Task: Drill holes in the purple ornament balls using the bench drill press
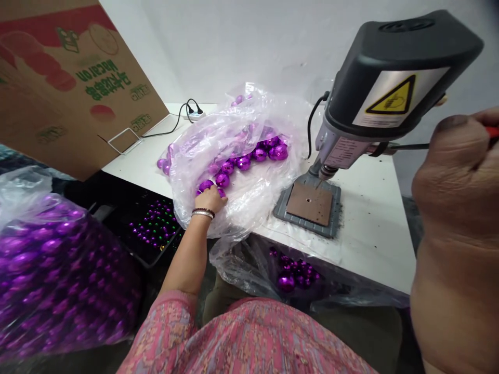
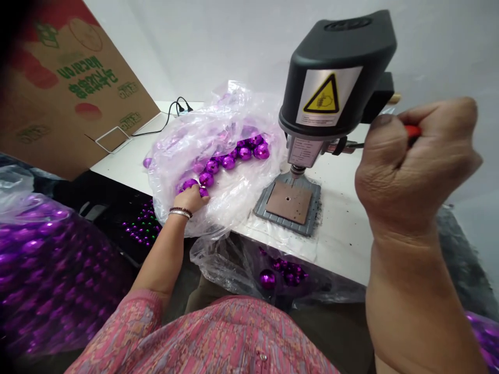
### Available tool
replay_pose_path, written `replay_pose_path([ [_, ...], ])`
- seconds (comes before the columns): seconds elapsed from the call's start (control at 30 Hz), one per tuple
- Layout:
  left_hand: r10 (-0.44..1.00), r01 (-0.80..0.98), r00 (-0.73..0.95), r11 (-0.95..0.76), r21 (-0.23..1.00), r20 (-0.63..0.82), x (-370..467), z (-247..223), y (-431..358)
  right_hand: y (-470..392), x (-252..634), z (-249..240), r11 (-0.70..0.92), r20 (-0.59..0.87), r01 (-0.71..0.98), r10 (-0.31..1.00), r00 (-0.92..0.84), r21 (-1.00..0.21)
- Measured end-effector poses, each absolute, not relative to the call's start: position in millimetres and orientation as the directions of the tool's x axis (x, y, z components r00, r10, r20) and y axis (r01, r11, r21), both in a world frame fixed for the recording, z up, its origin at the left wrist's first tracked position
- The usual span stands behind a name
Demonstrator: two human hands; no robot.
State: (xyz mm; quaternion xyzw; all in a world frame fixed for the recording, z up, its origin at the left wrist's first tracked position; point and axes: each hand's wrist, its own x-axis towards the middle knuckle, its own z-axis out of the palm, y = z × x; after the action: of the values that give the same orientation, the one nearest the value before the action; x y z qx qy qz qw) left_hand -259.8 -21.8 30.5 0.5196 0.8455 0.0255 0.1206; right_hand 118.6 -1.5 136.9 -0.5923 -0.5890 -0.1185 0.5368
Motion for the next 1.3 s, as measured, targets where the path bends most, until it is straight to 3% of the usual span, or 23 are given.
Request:
replay_pose_path([
  [0.07,0.913,0.872,-0.391,0.408,0.27,-0.119,-254.9,27.0,-25.5,-4.5,116.6,139.1,0.278,0.772,0.817,0.568,0.284,-0.505],
  [0.17,0.966,0.762,-0.256,0.175,0.624,0.042,-239.8,33.7,-23.7,-7.6,113.9,144.0,0.294,0.781,0.816,0.561,0.275,-0.499],
  [0.27,0.998,0.328,0.003,-0.055,0.943,0.057,-213.7,42.2,-18.6,-5.7,110.7,154.8,0.307,0.789,0.82,0.559,0.256,-0.484],
  [0.37,0.966,-0.107,0.256,0.046,0.993,-0.017,-180.2,39.0,-16.3,3.4,108.2,172.7,0.236,0.723,0.808,0.622,0.301,-0.54],
  [0.47,0.933,-0.28,0.328,0.244,0.928,-0.146,-151.2,26.3,-16.9,16.6,107.3,192.3,0.115,0.609,0.787,0.703,0.366,-0.606],
  [0.63,0.92,-0.198,0.283,0.333,0.922,-0.272,-127.2,10.7,-11.9,34.2,109.4,210.0,0.076,0.507,0.746,0.778,0.37,-0.662],
  [0.8,0.975,0.082,0.137,0.163,0.983,-0.173,-111.4,6.8,6.9,39.1,110.4,212.2,0.072,0.491,0.727,0.783,0.382,-0.682],
  [0.97,0.988,0.238,0.118,0.072,0.969,-0.103,-94.9,1.2,22.3,37.5,107.9,213.9,0.072,0.48,0.728,0.795,0.37,-0.681],
  [1.3,0.992,0.595,0.114,-0.027,0.803,-0.051,-78.4,8.8,28.2,38.7,108.2,216.5,0.071,0.45,0.718,0.821,0.352,-0.692],
])
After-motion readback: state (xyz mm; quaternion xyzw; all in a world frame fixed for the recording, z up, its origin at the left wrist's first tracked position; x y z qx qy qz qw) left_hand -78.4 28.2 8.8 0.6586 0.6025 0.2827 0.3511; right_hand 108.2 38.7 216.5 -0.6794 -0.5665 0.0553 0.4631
